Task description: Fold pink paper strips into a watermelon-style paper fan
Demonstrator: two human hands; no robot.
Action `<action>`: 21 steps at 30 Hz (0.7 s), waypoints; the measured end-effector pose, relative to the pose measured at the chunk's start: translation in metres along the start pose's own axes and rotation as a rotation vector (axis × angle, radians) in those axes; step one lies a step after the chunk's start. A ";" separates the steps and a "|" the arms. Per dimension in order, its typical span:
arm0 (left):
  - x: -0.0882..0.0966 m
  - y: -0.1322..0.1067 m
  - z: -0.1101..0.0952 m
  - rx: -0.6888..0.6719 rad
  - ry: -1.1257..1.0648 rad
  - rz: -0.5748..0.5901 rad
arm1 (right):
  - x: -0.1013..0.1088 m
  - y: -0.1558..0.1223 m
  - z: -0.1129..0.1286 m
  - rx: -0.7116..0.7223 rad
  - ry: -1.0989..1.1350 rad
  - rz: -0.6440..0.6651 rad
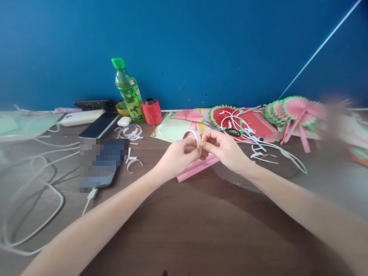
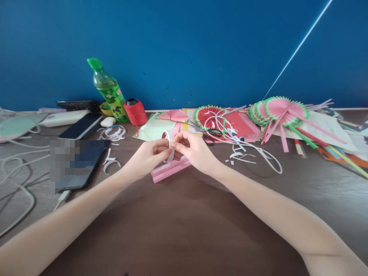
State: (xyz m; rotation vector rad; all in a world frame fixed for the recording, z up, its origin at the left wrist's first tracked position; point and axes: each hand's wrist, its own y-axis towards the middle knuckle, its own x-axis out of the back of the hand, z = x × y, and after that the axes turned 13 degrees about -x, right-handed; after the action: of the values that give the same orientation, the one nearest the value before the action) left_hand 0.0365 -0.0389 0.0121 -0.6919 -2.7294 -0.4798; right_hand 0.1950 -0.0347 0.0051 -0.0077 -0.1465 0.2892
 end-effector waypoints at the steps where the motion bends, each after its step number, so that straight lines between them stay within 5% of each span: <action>1: 0.000 0.000 -0.001 -0.002 -0.010 0.002 | 0.000 0.000 0.001 -0.017 0.019 0.006; 11: 0.001 0.001 -0.004 0.021 -0.113 -0.002 | 0.003 0.002 -0.003 -0.038 0.213 0.106; 21: 0.002 0.001 -0.001 0.004 0.028 -0.043 | 0.002 -0.001 -0.002 0.167 -0.092 -0.085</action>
State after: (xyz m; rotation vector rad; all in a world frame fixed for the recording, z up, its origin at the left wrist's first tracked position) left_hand 0.0353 -0.0379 0.0142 -0.6212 -2.7231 -0.4902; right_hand 0.1972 -0.0350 0.0032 0.1772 -0.2128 0.2158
